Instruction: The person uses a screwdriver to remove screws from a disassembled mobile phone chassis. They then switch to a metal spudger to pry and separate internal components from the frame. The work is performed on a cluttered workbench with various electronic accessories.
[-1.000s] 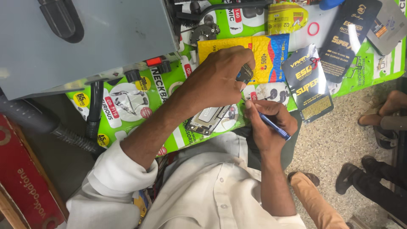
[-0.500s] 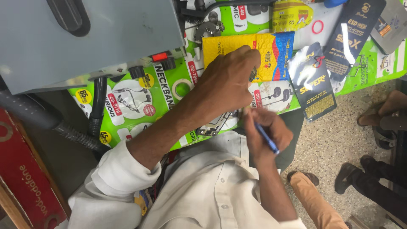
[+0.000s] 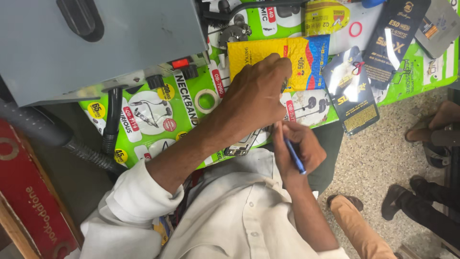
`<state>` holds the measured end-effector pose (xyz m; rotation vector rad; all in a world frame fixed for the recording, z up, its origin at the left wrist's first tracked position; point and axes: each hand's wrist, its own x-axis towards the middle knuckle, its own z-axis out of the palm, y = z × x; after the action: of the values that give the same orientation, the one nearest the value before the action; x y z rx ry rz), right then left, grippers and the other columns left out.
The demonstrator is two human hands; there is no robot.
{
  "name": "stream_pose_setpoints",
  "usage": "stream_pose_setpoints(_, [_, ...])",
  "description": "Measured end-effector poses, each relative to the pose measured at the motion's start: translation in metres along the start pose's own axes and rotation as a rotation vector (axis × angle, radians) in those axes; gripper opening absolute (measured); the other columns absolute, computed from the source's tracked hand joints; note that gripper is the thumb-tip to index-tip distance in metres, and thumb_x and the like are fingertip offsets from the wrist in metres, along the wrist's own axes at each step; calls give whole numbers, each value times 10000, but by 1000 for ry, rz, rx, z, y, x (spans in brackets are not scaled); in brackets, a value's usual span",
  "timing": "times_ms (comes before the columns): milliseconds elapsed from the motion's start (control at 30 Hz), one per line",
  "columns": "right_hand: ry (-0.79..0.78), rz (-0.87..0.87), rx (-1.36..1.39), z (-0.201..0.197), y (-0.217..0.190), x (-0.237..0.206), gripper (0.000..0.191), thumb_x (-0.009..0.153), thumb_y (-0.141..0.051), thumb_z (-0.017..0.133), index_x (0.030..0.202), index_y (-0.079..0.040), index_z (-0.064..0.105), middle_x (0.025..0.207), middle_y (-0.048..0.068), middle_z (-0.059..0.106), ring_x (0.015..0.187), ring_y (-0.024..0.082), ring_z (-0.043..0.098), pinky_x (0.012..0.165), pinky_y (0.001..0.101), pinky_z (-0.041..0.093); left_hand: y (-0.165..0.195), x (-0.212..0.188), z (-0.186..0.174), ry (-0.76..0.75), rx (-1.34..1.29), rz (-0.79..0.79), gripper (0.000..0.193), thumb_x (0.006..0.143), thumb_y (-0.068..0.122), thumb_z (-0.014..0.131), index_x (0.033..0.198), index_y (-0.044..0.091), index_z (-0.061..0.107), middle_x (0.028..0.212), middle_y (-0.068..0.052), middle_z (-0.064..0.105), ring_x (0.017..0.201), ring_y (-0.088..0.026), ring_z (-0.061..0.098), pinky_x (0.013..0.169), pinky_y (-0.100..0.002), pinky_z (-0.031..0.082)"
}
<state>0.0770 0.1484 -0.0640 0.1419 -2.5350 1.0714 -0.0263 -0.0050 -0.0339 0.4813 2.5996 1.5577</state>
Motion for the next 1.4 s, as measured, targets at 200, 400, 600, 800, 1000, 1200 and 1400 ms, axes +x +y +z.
stream_pose_setpoints(200, [85,254,235,-6,5,-11,235,932,25,818,888,0,588,1011,175,768,853,143,717,776,265,581,3,-2,-1,18,31,14,267,736,-21,667,977,-22,553,965,-213,612,855,-461,627,714,-543,485])
stream_pose_setpoints(400, [51,166,352,-2,19,-16,190,885,31,811,940,11,631,1085,196,739,973,164,715,866,293,588,5,-4,-7,-7,44,-30,232,739,48,694,928,-9,573,949,-220,618,874,-452,638,744,-534,497])
stream_pose_setpoints(600, [23,152,300,-2,18,-15,201,841,14,831,890,2,636,978,167,760,866,149,727,776,279,592,0,2,-16,-12,-60,-60,315,699,27,647,1013,34,622,973,-205,668,932,-412,664,812,-495,506])
stream_pose_setpoints(800, [-22,219,368,-3,24,-14,215,839,-15,840,905,3,636,957,156,761,835,131,719,749,268,601,-4,6,-27,64,-254,-55,407,812,26,646,1199,3,523,932,-192,698,939,-381,712,798,-450,540])
stream_pose_setpoints(1000, [-22,214,408,-3,26,-7,202,891,7,825,953,11,633,1010,169,745,912,149,722,818,292,601,-11,10,-35,2,-141,-52,436,766,48,742,1180,23,608,924,-206,728,843,-358,754,737,-421,575])
stream_pose_setpoints(1200, [-12,267,319,-4,26,9,248,875,8,847,951,27,612,991,171,755,851,140,709,765,269,591,-11,1,-30,17,-39,80,521,700,54,774,1203,33,641,935,-203,740,867,-408,712,731,-496,528])
stream_pose_setpoints(1400, [-81,210,393,3,27,14,247,890,14,841,951,31,602,1007,181,758,885,148,715,799,283,596,-10,1,-35,-38,-3,42,522,676,37,765,1187,70,668,905,-182,740,842,-385,719,728,-495,532])
